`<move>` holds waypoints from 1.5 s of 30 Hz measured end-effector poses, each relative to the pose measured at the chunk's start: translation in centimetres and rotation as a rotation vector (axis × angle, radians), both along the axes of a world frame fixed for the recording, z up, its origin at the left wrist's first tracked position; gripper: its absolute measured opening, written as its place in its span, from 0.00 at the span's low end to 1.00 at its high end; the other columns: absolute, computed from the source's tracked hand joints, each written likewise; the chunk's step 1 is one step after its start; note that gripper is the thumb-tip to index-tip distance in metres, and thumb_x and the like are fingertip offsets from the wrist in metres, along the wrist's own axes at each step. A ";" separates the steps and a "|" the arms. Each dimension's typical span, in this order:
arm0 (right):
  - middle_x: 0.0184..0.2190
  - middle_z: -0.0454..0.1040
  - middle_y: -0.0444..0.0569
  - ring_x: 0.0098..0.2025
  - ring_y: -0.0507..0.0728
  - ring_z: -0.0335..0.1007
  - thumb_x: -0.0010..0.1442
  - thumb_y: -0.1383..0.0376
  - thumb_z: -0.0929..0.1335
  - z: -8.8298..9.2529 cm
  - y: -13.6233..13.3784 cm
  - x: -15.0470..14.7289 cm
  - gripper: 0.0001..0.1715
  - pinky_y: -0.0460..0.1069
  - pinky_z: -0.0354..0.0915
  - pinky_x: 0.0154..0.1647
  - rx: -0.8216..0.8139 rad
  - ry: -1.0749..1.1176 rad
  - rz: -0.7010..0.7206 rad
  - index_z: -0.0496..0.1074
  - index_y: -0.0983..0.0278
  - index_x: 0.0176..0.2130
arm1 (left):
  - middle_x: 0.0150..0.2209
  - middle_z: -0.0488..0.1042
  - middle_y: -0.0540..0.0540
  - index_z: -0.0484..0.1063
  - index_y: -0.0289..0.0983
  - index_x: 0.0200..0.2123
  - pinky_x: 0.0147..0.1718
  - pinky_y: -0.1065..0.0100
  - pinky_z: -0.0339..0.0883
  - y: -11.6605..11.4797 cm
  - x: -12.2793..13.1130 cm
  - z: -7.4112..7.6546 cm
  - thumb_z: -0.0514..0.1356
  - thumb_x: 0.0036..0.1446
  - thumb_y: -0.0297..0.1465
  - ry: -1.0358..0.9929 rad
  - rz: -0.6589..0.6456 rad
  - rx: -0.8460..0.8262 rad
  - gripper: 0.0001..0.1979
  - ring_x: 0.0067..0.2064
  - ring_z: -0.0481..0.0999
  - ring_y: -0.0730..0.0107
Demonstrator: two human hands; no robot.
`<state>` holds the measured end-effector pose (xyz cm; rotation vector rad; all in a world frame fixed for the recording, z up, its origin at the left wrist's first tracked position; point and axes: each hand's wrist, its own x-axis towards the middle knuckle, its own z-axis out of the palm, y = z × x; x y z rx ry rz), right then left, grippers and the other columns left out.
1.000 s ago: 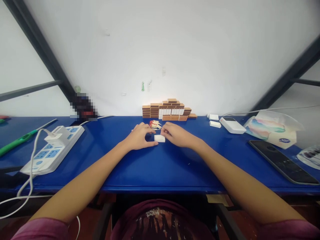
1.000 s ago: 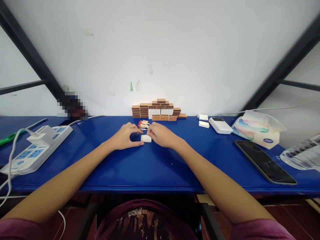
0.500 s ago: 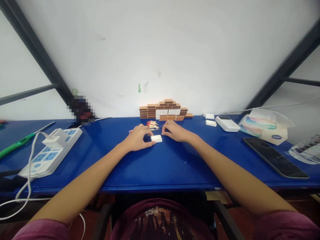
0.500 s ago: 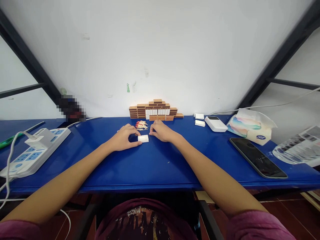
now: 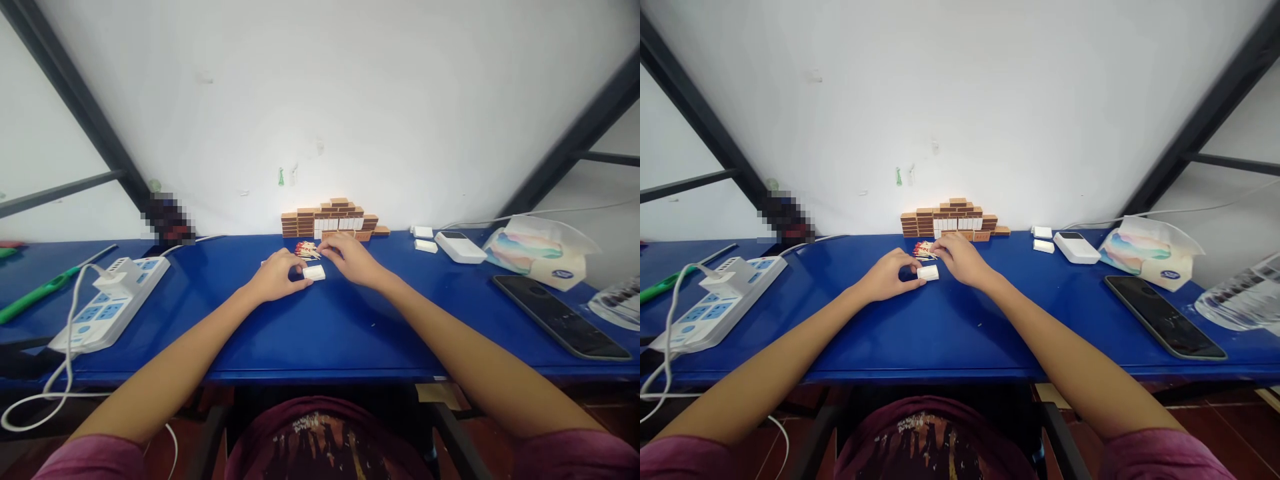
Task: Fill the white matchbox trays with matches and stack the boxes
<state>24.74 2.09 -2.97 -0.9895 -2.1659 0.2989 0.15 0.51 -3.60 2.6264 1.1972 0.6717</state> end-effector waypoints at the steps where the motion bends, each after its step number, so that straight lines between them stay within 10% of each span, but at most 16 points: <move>1: 0.40 0.81 0.52 0.43 0.60 0.72 0.70 0.64 0.66 0.0 -0.1 -0.3 0.11 0.55 0.67 0.48 -0.038 0.054 -0.008 0.79 0.62 0.41 | 0.39 0.80 0.44 0.80 0.42 0.42 0.46 0.56 0.68 0.0 0.0 0.0 0.68 0.58 0.45 -0.002 -0.004 0.003 0.14 0.45 0.74 0.55; 9: 0.33 0.82 0.49 0.33 0.55 0.72 0.61 0.54 0.74 -2.1 0.5 -1.3 0.15 0.50 0.66 0.36 -0.285 0.321 0.007 0.82 0.64 0.37 | 0.39 0.81 0.45 0.80 0.42 0.43 0.46 0.57 0.68 0.1 -0.1 -0.2 0.68 0.60 0.43 -0.034 -0.008 0.024 0.14 0.46 0.74 0.56; 28: 0.34 0.73 0.47 0.35 0.54 0.67 0.64 0.64 0.73 -1.6 3.5 -2.6 0.05 0.48 0.61 0.39 -0.058 -0.165 -0.029 0.81 0.64 0.38 | 0.29 0.77 0.48 0.79 0.41 0.39 0.37 0.59 0.64 -0.2 -1.0 1.2 0.67 0.59 0.44 0.139 -0.010 0.022 0.13 0.39 0.73 0.58; 45: 0.38 0.77 0.52 0.36 0.57 0.71 0.67 0.60 0.72 -0.3 2.2 -1.5 0.09 0.48 0.58 0.35 -0.192 -0.501 -0.058 0.77 0.63 0.36 | 0.30 0.77 0.46 0.80 0.40 0.40 0.35 0.61 0.62 -0.1 -1.6 1.5 0.67 0.58 0.43 0.176 0.017 -0.018 0.14 0.39 0.74 0.58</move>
